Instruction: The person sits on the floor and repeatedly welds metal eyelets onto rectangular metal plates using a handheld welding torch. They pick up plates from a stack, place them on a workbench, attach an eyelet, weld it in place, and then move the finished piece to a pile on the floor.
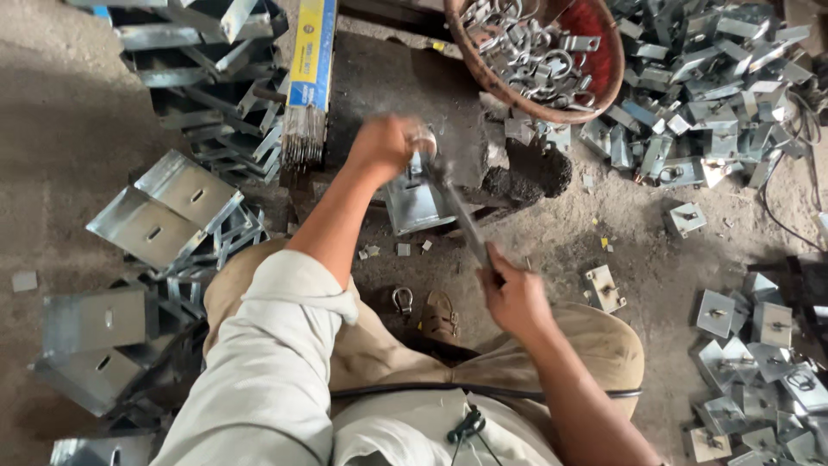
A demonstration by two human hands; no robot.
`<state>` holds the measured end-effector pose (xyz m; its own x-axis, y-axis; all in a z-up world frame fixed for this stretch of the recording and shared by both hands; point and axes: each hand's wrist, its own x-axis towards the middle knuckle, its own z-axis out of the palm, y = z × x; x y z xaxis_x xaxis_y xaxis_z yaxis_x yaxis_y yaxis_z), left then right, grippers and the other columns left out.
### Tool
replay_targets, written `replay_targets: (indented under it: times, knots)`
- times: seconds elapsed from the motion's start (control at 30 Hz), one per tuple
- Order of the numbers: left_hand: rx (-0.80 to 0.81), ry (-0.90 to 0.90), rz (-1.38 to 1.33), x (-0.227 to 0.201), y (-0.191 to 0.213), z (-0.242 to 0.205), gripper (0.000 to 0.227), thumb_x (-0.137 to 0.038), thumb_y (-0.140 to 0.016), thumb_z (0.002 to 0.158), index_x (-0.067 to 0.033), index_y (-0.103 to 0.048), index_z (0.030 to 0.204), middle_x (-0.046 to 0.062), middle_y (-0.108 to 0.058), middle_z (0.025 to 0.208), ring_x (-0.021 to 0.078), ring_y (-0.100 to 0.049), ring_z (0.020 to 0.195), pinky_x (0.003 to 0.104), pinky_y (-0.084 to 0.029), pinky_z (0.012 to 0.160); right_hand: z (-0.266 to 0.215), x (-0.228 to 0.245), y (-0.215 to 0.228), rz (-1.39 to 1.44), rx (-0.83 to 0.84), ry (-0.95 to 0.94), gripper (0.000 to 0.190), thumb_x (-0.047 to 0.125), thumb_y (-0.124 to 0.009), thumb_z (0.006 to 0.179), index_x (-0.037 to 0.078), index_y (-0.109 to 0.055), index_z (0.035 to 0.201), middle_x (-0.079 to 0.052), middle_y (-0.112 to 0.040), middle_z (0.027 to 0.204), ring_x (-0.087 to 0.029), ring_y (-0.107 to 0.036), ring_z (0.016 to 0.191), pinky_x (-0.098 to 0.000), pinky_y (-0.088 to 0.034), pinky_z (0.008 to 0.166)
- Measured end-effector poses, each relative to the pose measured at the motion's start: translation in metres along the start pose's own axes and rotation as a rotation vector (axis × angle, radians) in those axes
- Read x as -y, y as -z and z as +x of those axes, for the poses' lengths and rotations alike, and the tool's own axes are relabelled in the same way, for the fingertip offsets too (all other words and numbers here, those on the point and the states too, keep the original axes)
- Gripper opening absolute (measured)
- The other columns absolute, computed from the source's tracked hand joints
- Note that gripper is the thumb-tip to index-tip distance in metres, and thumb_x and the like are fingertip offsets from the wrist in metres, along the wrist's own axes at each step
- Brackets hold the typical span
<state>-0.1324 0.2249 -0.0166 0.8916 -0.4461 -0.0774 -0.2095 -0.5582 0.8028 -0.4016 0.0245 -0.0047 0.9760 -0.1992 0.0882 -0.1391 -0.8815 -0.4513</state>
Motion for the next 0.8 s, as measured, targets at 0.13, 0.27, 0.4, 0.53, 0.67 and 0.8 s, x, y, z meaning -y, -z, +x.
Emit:
replay_targets:
  times: [0.13,0.27,0.4,0.53,0.67,0.8]
  knots:
    - [-0.189,-0.165,0.131,0.016,-0.021,0.0,0.027,-0.032,-0.081,0.086,-0.0186,-0.08,0.109,0.012,-0.076,0.107,0.0304,-0.072,0.095,0.049,-0.052,0.081,-0.009,0.005,0.014,0.179,0.09,-0.278,0.046,0.02,-0.071,0.094,0.007,-0.064,0.138,-0.004,-0.068,0.066,-0.01,-0.05,0.043,-0.0295,-0.04,0.036]
    - [-0.248,-0.159,-0.042,0.048,-0.028,0.022,0.029,-0.022,-0.078,0.083,-0.0135,-0.077,0.111,0.012,-0.073,0.113,0.0257,-0.073,0.098,0.035,-0.059,0.086,-0.005,-0.004,0.03,0.331,-0.183,-0.095,0.04,0.016,-0.071,0.094,0.002,-0.068,0.131,0.002,-0.063,0.073,-0.004,-0.051,0.051,-0.0223,-0.041,0.041]
    - [-0.469,-0.272,0.062,0.058,-0.031,0.029,0.042,-0.013,-0.08,0.069,-0.0063,-0.077,0.11,0.02,-0.066,0.113,0.0313,-0.07,0.092,0.038,-0.059,0.079,0.006,-0.023,0.04,0.374,-0.324,-0.104,0.029,0.017,-0.074,0.097,0.002,-0.073,0.122,0.001,-0.06,0.079,-0.004,-0.048,0.064,-0.0215,-0.039,0.056]
    - [-0.218,-0.15,0.308,0.026,-0.011,0.009,0.019,-0.014,-0.079,0.081,-0.0116,-0.077,0.1,0.008,-0.073,0.101,0.0277,-0.072,0.094,0.042,-0.058,0.081,0.032,-0.058,0.038,0.045,-0.372,-0.258,0.038,0.025,-0.077,0.091,0.01,-0.074,0.125,-0.007,-0.067,0.075,-0.015,-0.059,0.062,-0.0302,-0.05,0.061]
    - [-0.403,-0.46,0.341,-0.012,0.008,-0.029,0.016,-0.014,-0.081,0.08,-0.0092,-0.072,0.092,0.006,-0.073,0.098,0.0262,-0.072,0.093,0.042,-0.06,0.076,0.054,-0.095,0.01,-0.236,-0.365,-0.171,0.038,0.027,-0.074,0.089,0.02,-0.074,0.126,-0.011,-0.073,0.097,-0.032,-0.07,0.082,-0.0447,-0.056,0.073]
    - [-0.891,-0.818,0.459,-0.023,0.007,-0.036,0.019,-0.009,-0.08,0.102,-0.0109,-0.062,0.095,0.005,-0.068,0.114,0.0257,-0.07,0.117,0.041,-0.06,0.097,0.061,-0.118,-0.027,-0.203,-0.27,-0.409,0.039,0.028,-0.072,0.089,0.025,-0.072,0.128,-0.01,-0.073,0.108,-0.038,-0.069,0.091,-0.0496,-0.055,0.079]
